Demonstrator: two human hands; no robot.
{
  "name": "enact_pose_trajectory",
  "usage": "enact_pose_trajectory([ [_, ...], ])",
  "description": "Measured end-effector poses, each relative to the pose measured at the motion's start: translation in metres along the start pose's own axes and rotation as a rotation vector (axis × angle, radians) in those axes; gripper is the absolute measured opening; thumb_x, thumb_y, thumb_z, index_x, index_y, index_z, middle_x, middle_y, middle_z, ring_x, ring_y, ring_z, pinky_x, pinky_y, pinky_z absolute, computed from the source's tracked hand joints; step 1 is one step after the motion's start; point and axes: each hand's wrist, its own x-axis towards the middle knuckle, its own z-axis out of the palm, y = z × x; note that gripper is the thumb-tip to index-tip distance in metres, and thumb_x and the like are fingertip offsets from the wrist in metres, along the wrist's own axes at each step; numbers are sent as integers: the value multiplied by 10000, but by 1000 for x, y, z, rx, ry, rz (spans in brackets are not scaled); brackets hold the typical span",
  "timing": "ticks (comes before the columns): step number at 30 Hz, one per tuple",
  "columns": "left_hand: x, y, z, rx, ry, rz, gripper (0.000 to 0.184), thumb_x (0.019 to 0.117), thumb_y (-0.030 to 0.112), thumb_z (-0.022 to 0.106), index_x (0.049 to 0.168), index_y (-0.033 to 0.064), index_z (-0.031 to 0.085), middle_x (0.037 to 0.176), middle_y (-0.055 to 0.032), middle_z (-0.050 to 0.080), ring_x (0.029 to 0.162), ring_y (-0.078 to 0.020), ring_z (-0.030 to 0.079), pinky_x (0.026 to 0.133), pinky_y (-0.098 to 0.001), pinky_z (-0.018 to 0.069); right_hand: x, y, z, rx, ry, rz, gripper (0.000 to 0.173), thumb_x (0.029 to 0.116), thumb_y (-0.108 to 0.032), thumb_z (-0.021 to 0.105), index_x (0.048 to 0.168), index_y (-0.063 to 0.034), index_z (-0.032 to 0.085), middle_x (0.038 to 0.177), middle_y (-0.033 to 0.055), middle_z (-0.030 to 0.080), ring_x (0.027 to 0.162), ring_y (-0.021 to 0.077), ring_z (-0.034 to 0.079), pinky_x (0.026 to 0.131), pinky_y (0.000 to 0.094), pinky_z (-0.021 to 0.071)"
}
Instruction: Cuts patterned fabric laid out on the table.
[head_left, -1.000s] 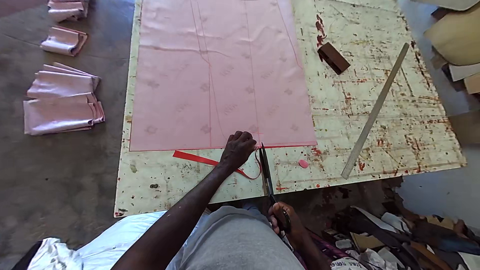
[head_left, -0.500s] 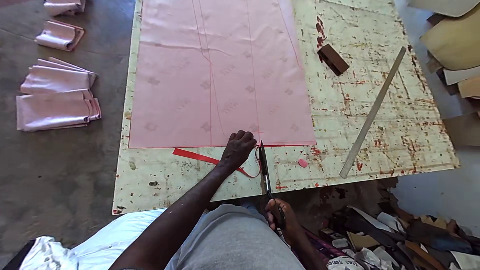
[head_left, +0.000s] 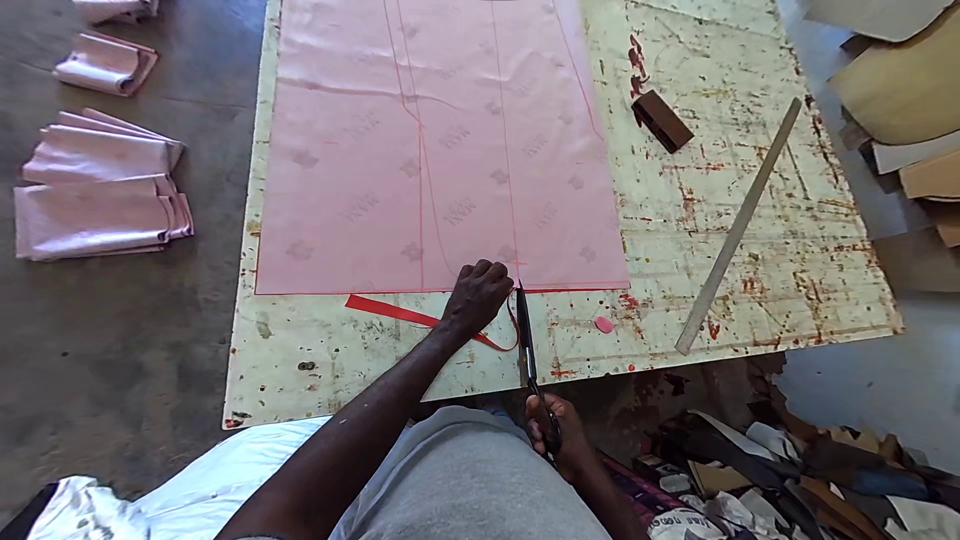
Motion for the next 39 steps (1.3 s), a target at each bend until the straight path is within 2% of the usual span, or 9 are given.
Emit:
enact_pose_trajectory([
  [9, -1, -1, 1, -22, 17, -10, 229, 1061, 261, 534, 1032, 140, 725, 1147, -26, 676, 1127, -232, 606, 896, -424, 487, -5, 2, -6, 42, -65, -5, 430, 982, -442, 659, 967, -21, 572, 631, 20, 545, 481, 93, 550, 454, 229, 503],
  [12, -1, -1, 1, -38, 32, -18, 226, 1058, 264, 544, 1035, 139, 730, 1148, -26, 676, 1121, -230, 608, 890, -424, 490, -21, 0, -21, 48, -155, 25, 505, 934, -533, 683, 997, -41, 586, 663, 8, 567, 519, 93, 577, 495, 234, 528],
  [15, 0, 1, 0, -45, 26, -25, 224, 1058, 251, 544, 1044, 132, 734, 1152, -38, 678, 1128, -247, 610, 892, -441, 492, -41, -4, -40, 27, -261, 67, 698, 837, -740, 662, 1023, -70, 600, 720, 10, 585, 583, 105, 596, 557, 251, 543],
  [20, 0, 1, -1, -44, 17, -32, 217, 1051, 231, 550, 1043, 123, 738, 1147, -49, 685, 1117, -263, 618, 896, -455, 501, -46, -16, -50, 91, -309, 145, 705, 834, -775, 628, 1006, -92, 599, 720, 7, 561, 578, 125, 595, 559, 286, 564],
  [22, 0, 0, -1, -39, 20, -27, 217, 1051, 236, 551, 1043, 125, 738, 1152, -48, 683, 1120, -258, 616, 896, -450, 499, -37, -24, -44, 76, -300, 141, 695, 851, -768, 614, 997, -89, 594, 701, 3, 549, 563, 132, 590, 563, 310, 576],
  [27, 0, -2, -1, -69, 10, -24, 233, 1030, 311, 587, 1086, 147, 744, 1168, -39, 671, 1119, -252, 604, 892, -457, 491, -17, -28, -25, 84, -215, 103, 586, 937, -632, 613, 1009, -52, 574, 675, 16, 542, 534, 136, 589, 548, 309, 586],
  [30, 0, -3, -1, -70, 2, -30, 238, 1032, 329, 587, 1103, 163, 741, 1166, -27, 670, 1122, -240, 602, 894, -450, 487, -15, -22, -22, 98, -197, 81, 574, 941, -612, 622, 1012, -45, 567, 657, 12, 539, 519, 129, 588, 524, 294, 575],
  [39, -1, -1, 0, -24, 11, 1, 218, 1049, 269, 558, 1059, 161, 748, 1157, -34, 676, 1137, -252, 601, 902, -439, 488, -2, -8, -12, 18, -101, 17, 522, 948, -545, 665, 989, -32, 579, 637, 15, 532, 492, 112, 563, 495, 261, 543],
])
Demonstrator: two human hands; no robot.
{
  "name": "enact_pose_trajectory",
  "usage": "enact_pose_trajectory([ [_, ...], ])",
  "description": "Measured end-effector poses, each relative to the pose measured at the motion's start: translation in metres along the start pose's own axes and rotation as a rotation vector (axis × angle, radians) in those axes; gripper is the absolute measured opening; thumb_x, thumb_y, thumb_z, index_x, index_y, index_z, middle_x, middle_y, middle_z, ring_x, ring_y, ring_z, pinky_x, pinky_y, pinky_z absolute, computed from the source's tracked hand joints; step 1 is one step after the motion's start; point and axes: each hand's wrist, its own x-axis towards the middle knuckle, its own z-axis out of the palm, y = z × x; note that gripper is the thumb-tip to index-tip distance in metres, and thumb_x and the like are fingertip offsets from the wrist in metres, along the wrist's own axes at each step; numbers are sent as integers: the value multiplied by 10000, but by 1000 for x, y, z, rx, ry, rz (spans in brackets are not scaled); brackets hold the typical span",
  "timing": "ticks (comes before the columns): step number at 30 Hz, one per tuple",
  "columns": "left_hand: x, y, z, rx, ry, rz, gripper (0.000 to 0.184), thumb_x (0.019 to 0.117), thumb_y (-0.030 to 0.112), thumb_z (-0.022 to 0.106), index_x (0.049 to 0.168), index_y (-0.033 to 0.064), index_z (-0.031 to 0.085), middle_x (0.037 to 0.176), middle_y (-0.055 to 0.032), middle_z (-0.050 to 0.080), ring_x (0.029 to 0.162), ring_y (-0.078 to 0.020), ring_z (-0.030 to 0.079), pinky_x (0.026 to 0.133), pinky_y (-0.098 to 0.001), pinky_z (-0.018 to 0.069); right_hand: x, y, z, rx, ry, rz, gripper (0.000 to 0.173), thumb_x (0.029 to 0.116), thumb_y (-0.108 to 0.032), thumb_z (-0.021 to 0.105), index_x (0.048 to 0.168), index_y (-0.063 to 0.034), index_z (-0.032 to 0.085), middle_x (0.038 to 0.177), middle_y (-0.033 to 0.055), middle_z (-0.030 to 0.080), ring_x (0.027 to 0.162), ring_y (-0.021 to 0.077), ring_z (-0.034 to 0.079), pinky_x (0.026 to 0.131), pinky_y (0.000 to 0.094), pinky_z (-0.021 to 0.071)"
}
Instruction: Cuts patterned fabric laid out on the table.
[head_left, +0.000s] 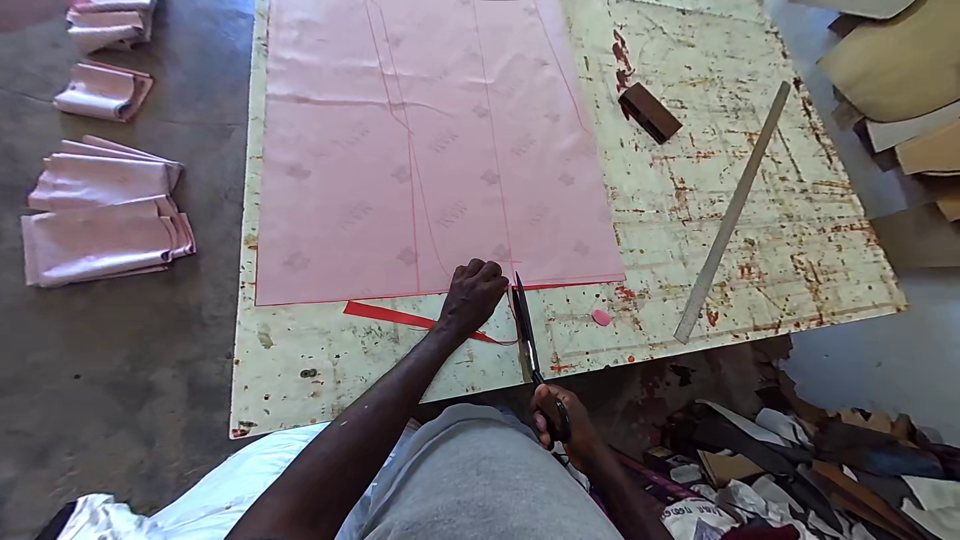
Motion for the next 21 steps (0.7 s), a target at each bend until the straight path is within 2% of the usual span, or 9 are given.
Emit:
enact_pose_trajectory([
  [6, 0, 0, 1, -7, 21, 4, 218, 1050, 264, 555, 1052, 156, 744, 1144, -38, 679, 1121, -252, 608, 896, -435, 490, 9, 5, 11, -21, 72, -25, 478, 961, -496, 670, 964, -27, 578, 616, 14, 519, 470, 103, 541, 460, 245, 516],
  [9, -1, 0, -1, -17, 20, 5, 222, 1053, 256, 547, 1055, 149, 742, 1143, -41, 681, 1105, -257, 612, 886, -443, 492, 11, 9, 14, -10, 78, -27, 431, 989, -443, 647, 981, -19, 574, 622, 14, 509, 474, 103, 526, 456, 244, 500],
  [13, -1, 0, 0, -19, 24, 3, 216, 1051, 254, 554, 1056, 150, 744, 1147, -40, 684, 1117, -253, 612, 897, -443, 488, 15, 14, 14, 40, 70, -46, 396, 980, -397, 679, 949, -15, 575, 616, 17, 513, 460, 97, 521, 438, 236, 492],
  [17, -1, 0, 0, -19, 29, 5, 199, 1046, 243, 564, 1048, 151, 740, 1144, -29, 682, 1104, -243, 613, 878, -437, 493, 15, 15, 13, 39, 59, -44, 398, 995, -395, 655, 962, -9, 567, 624, 21, 530, 468, 104, 538, 447, 243, 502],
  [21, 0, -1, 1, -24, 46, 9, 197, 1048, 243, 561, 1040, 153, 736, 1128, -17, 685, 1090, -229, 615, 877, -428, 492, 20, -7, 20, -11, 73, 14, 412, 1019, -438, 606, 999, -29, 560, 639, 21, 521, 488, 127, 550, 491, 287, 543],
])
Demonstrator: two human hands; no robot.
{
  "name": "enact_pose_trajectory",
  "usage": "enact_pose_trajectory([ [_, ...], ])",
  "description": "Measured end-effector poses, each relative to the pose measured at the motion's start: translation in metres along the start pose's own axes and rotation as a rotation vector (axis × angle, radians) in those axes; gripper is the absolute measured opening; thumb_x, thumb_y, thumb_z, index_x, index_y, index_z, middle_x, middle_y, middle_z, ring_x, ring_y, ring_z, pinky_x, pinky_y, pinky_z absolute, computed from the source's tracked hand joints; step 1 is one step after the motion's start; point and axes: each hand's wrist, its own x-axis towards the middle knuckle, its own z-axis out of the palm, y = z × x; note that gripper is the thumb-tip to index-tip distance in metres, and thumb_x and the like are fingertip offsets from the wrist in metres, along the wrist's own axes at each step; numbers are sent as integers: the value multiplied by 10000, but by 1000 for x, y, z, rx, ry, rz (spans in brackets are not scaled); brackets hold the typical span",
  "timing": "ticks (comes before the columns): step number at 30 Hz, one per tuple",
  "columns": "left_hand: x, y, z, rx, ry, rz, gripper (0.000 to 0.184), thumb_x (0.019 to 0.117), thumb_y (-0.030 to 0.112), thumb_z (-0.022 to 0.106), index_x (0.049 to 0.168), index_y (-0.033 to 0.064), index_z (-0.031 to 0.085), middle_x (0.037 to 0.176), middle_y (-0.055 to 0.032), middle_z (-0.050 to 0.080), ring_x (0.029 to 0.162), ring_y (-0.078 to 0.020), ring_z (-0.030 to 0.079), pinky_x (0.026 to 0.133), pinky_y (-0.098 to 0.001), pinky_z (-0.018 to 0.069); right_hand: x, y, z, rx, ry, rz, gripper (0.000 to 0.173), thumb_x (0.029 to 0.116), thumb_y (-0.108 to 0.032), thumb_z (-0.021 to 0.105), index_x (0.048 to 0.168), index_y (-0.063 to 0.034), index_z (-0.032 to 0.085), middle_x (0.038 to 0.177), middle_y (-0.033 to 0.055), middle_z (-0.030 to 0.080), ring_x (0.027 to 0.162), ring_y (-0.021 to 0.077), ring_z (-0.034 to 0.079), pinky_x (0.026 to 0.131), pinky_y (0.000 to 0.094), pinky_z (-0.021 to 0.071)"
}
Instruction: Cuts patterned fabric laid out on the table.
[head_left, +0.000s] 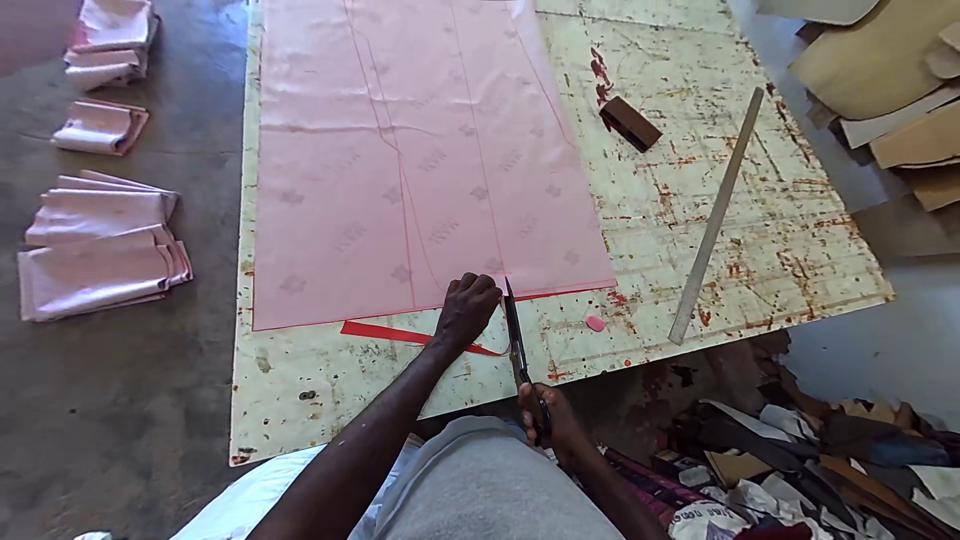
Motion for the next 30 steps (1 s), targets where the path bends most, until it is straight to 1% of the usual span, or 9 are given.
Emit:
enact_pose_trajectory([
  [2, 0, 0, 0, -13, 3, -1, 201, 1051, 245, 555, 1044, 151, 733, 1125, -19, 687, 1085, -226, 619, 876, -429, 494, 6, -9, 0, -6, 3, 18, 422, 1021, -454, 602, 1010, -34, 566, 645, 26, 524, 500, 135, 553, 517, 299, 556],
  [4, 1, -2, 0, -23, 11, -2, 209, 1055, 257, 547, 1045, 153, 729, 1119, -18, 687, 1081, -220, 620, 870, -425, 493, 11, -10, 0, 11, 4, 13, 426, 1017, -459, 607, 1005, -35, 568, 637, 22, 511, 484, 129, 535, 496, 295, 546],
  [7, 1, -4, 2, -23, 9, -3, 217, 1057, 267, 546, 1040, 154, 730, 1115, -16, 690, 1078, -221, 622, 874, -423, 496, 14, -5, 2, 41, 17, 2, 395, 1008, -423, 637, 973, -37, 562, 610, 12, 485, 454, 124, 510, 454, 294, 525],
  [11, 0, -4, 2, -28, 21, -1, 218, 1055, 261, 547, 1037, 154, 735, 1119, -13, 695, 1076, -215, 627, 873, -418, 503, 16, -4, 1, 42, -5, 7, 414, 1009, -448, 628, 995, -42, 546, 623, 19, 504, 457, 137, 524, 452, 306, 528],
  [15, -2, 5, -12, -75, 8, -4, 172, 1035, 202, 593, 1042, 123, 746, 1123, -48, 701, 1058, -250, 642, 863, -455, 516, 22, -25, 4, 7, -26, 9, 445, 1019, -490, 592, 995, -47, 559, 640, 17, 519, 480, 138, 537, 481, 307, 537],
  [18, -2, 6, -12, -90, 0, -16, 181, 1036, 193, 584, 1069, 124, 748, 1155, -41, 702, 1061, -247, 645, 871, -456, 523, 29, -38, 4, -3, -41, 4, 424, 1035, -485, 563, 985, -64, 559, 639, 4, 508, 494, 125, 531, 504, 294, 533],
  [20, -2, 2, -9, -85, 6, -18, 192, 1047, 222, 572, 1070, 135, 742, 1159, -26, 698, 1055, -229, 641, 873, -440, 518, 34, -37, 2, 11, -33, 1, 420, 1021, -488, 591, 963, -73, 554, 627, -1, 491, 479, 122, 515, 482, 293, 522],
  [23, -3, 1, -6, -81, 13, -24, 186, 1043, 226, 583, 1072, 131, 740, 1150, -24, 702, 1050, -223, 648, 870, -435, 522, 37, -32, 1, 25, -25, -13, 412, 999, -469, 639, 950, -68, 557, 617, 2, 488, 462, 125, 511, 458, 296, 516],
  [30, -4, 2, -9, -133, 28, -46, 182, 1044, 223, 585, 1063, 121, 735, 1138, -33, 705, 1035, -225, 656, 870, -438, 525, 39, -51, 2, -16, -42, 20, 416, 1032, -467, 581, 973, -57, 550, 635, 11, 515, 477, 119, 535, 490, 281, 535],
])
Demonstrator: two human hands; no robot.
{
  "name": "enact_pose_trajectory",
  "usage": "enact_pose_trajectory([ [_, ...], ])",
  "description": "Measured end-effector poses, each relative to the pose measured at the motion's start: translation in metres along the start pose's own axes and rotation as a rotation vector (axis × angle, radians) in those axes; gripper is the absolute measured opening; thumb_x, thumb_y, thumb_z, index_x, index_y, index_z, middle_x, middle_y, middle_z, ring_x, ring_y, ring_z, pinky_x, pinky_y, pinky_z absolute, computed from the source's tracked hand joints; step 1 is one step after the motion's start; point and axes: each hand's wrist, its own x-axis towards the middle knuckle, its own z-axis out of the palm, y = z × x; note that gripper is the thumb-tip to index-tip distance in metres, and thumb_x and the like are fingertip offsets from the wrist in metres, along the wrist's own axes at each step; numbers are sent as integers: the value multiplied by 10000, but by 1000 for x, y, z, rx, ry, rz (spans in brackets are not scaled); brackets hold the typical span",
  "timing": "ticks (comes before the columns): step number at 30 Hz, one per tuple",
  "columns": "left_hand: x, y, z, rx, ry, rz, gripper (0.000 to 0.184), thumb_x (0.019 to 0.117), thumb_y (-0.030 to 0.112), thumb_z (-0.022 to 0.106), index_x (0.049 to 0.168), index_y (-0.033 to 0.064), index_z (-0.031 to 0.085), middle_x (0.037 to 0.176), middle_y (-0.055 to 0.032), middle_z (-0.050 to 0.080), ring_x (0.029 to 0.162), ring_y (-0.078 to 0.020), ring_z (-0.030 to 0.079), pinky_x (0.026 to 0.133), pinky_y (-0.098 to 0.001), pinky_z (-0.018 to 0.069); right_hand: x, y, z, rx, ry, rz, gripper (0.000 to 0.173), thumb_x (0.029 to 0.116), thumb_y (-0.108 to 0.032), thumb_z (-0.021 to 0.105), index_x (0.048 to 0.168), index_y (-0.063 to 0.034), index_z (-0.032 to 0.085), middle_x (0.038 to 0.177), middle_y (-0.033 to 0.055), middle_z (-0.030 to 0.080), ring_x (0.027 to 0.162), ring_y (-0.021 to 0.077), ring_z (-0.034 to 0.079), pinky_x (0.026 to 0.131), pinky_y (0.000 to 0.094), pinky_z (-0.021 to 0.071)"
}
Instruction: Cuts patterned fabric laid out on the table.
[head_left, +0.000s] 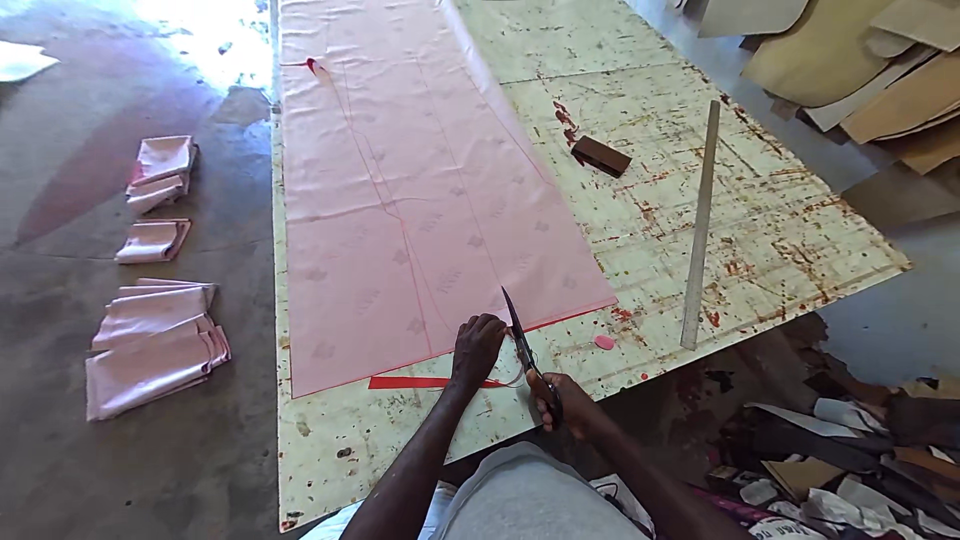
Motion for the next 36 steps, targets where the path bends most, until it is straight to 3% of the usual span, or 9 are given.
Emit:
enact_pose_trajectory([
  [3, -1, -1, -3, -71, 11, -15, 184, 1045, 207, 581, 1072, 107, 733, 1152, -47, 702, 1049, -224, 655, 891, -444, 525, 9, -4, -1, -1, 0, -8, 447, 1014, -503, 592, 960, -61, 559, 624, 14, 507, 459, 122, 524, 470, 285, 529],
  [8, 0, -2, -4, -159, 50, -61, 194, 1053, 203, 571, 1081, 82, 719, 1125, -67, 697, 1045, -224, 664, 919, -448, 544, 16, 3, 4, 32, 48, -36, 381, 993, -409, 671, 934, -54, 547, 596, 19, 494, 427, 119, 502, 428, 279, 508],
  [12, 1, -1, -4, -224, 104, -149, 186, 1052, 184, 579, 1085, 53, 707, 1077, -85, 699, 997, -185, 686, 918, -392, 571, 9, 6, -4, 25, -9, -24, 393, 1005, -439, 642, 939, -64, 545, 603, 9, 497, 445, 116, 519, 448, 282, 523],
  [17, 5, -11, 4, -288, 141, -245, 180, 1024, 150, 607, 1117, 36, 712, 1032, -92, 710, 915, -165, 697, 874, -371, 593, -46, 37, -44, -184, -94, 33, 458, 960, -541, 654, 1012, -98, 551, 647, -10, 506, 481, 122, 524, 482, 302, 527],
  [23, 5, -9, 1, -284, 96, -244, 201, 1017, 112, 588, 1172, 49, 698, 1077, -98, 710, 983, -191, 697, 926, -402, 579, -139, 53, -126, -604, -257, 197, 501, 831, -586, 775, 867, -121, 592, 591, -2, 530, 446, 113, 508, 427, 284, 458],
  [27, 6, -12, 8, -180, 70, -144, 219, 993, 137, 605, 1178, 75, 704, 1076, -93, 701, 1005, -223, 681, 920, -419, 573, -162, 51, -144, -573, -220, 148, 542, 749, -635, 829, 818, -144, 609, 585, -8, 549, 438, 99, 517, 412, 257, 453],
  [31, -2, -5, 3, -47, -70, -100, 296, 956, 248, 697, 1224, 124, 713, 1257, -91, 670, 1186, -292, 612, 1011, -510, 501, -146, 50, -124, -344, -69, -33, 563, 731, -634, 838, 870, -132, 624, 602, -6, 566, 448, 108, 546, 422, 268, 497],
  [36, -59, 25, -14, 76, -113, -115, 310, 1005, 297, 639, 1262, 136, 702, 1471, -70, 565, 1446, -291, 434, 1203, -515, 353, -113, 30, -106, -254, -76, -126, 579, 733, -630, 842, 889, -114, 630, 585, -8, 565, 431, 106, 547, 407, 264, 505],
])
